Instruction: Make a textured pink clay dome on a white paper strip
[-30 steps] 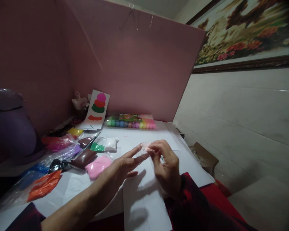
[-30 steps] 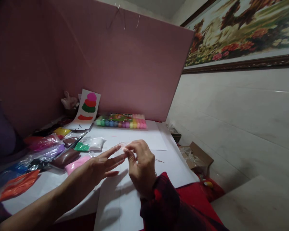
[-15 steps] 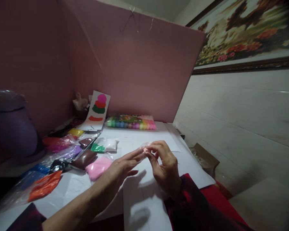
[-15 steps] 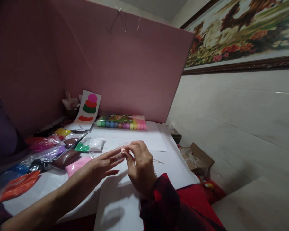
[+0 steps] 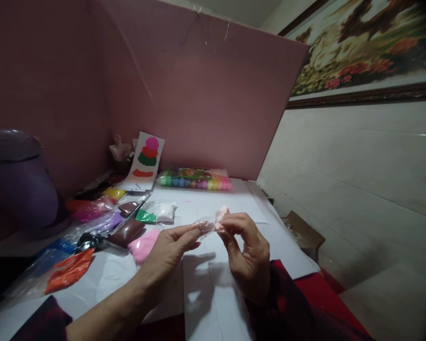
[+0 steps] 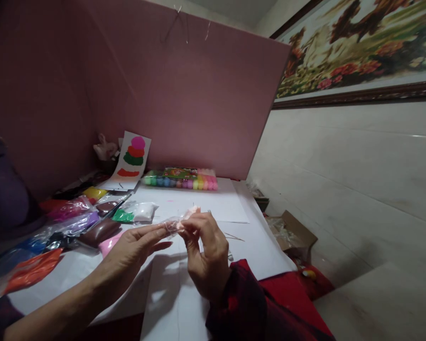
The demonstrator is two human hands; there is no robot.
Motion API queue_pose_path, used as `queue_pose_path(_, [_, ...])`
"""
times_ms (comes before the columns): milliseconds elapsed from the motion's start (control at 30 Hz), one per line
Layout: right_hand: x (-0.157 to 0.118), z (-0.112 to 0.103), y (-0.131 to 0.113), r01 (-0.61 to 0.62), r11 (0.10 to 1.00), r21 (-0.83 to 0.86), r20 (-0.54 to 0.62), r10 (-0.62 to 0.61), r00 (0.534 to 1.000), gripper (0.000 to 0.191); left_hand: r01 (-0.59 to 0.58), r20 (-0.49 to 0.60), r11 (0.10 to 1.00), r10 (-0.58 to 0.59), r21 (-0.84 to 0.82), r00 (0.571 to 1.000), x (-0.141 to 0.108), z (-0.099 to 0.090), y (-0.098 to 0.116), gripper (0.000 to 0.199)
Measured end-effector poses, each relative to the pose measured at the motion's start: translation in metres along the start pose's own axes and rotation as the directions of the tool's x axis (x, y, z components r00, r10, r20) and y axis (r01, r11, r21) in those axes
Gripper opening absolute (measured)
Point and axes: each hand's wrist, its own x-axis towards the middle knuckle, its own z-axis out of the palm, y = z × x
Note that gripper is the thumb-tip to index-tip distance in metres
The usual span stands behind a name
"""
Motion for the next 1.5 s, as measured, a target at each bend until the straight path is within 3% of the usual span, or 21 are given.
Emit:
queue_pose_path(67, [-0.0003,0.0008,-0.0003,0.038,0.998,-0.057,0.077,-0.034,0.996,0.012,-0.005,0.005,0.999,0.005,0.048,1.000,-0.0009,0.0001,-0.0016,0.026])
queue_pose_path(133, [0.0004,0.0008,0.0000,-0.016,0.998,-0.055,0.105,0.022,0.994,0.009,0.013,-0.001,0.999,-0.013,0.042,1.000,-0.0014,0.0008,-0.0015,0.026])
queue_pose_path(200, [0.0015,0.0000,0.0003,-0.132,0.991,0.004,0.038,0.131,0.991,0.007,0.059,-0.022,0.998,-0.060,-0.024,0.998,-0.0017,0.0017,0.0002,0.027])
queue_pose_path(267, [0.0025,-0.0008,0.0002,-0.168,0.985,0.039,-0.024,0.169,0.985,0.006,0.090,-0.026,0.992,-0.092,-0.084,0.995,-0.0019,0.0022,0.0021,0.027])
queue_pose_path(400, [0.0026,-0.0007,-0.0007,0.016,1.000,0.017,0.141,-0.019,0.990,0.010,0.039,0.021,0.999,-0.039,-0.022,0.999,-0.0031,0.0020,0.0035,0.026])
queue_pose_path(467, [0.0023,-0.0004,-0.0010,-0.067,0.997,0.024,0.125,0.064,0.990,0.009,0.036,0.031,0.999,-0.035,-0.001,0.999,-0.0034,0.0022,0.0032,0.026])
queue_pose_path(533, [0.0023,-0.0003,-0.0005,-0.172,0.985,0.030,0.027,0.171,0.985,0.007,0.059,0.022,0.998,-0.058,-0.011,0.998,-0.0029,0.0028,0.0030,0.027])
queue_pose_path(700, [0.0026,-0.0004,0.0033,0.002,1.000,-0.008,0.178,-0.001,0.984,0.008,0.083,0.023,0.996,-0.083,-0.030,0.996,-0.0003,0.0023,0.0035,0.028])
queue_pose_path(833, [0.0020,-0.0007,0.0059,-0.132,0.991,0.010,-0.039,0.132,0.990,0.006,0.120,-0.018,0.985,-0.123,-0.125,0.992,-0.0003,-0.0003,0.0037,0.029])
queue_pose_path(1000, [0.0017,0.0002,0.0056,-0.013,0.999,-0.043,0.140,0.018,0.990,0.009,0.111,0.018,0.983,-0.109,-0.146,0.994,0.0006,-0.0007,0.0043,0.023])
queue_pose_path(1133, [0.0025,-0.0009,0.0040,-0.159,0.987,-0.006,-0.010,0.159,0.987,0.006,0.133,-0.024,0.976,-0.140,-0.174,0.990,0.0008,0.0017,0.0065,0.023])
queue_pose_path(1233, [0.0023,-0.0002,0.0051,-0.034,0.999,-0.017,0.101,0.035,0.994,0.007,0.126,-0.051,0.974,-0.138,-0.190,0.989,0.0006,0.0026,0.0074,0.021])
queue_pose_path(1300, [0.0023,0.0005,0.0063,-0.021,1.000,-0.017,0.157,0.024,0.987,0.008,0.128,-0.054,0.972,-0.141,-0.196,0.989,0.0005,0.0021,0.0073,0.020])
queue_pose_path(1400, [0.0023,-0.0003,0.0060,-0.182,0.983,0.012,0.042,0.181,0.982,0.007,0.145,-0.027,0.969,-0.154,-0.202,0.988,0.0001,0.0000,0.0061,0.021])
queue_pose_path(1433, [0.0019,-0.0009,0.0053,-0.196,0.981,0.015,0.009,0.195,0.981,0.006,0.151,-0.016,0.965,-0.158,-0.212,0.987,-0.0002,-0.0007,0.0055,0.021])
queue_pose_path(1500, [0.0001,-0.0021,0.0037,-0.105,0.995,-0.002,0.018,0.105,0.994,0.008,0.168,-0.009,0.953,-0.176,-0.250,0.984,-0.0007,-0.0016,0.0041,0.020])
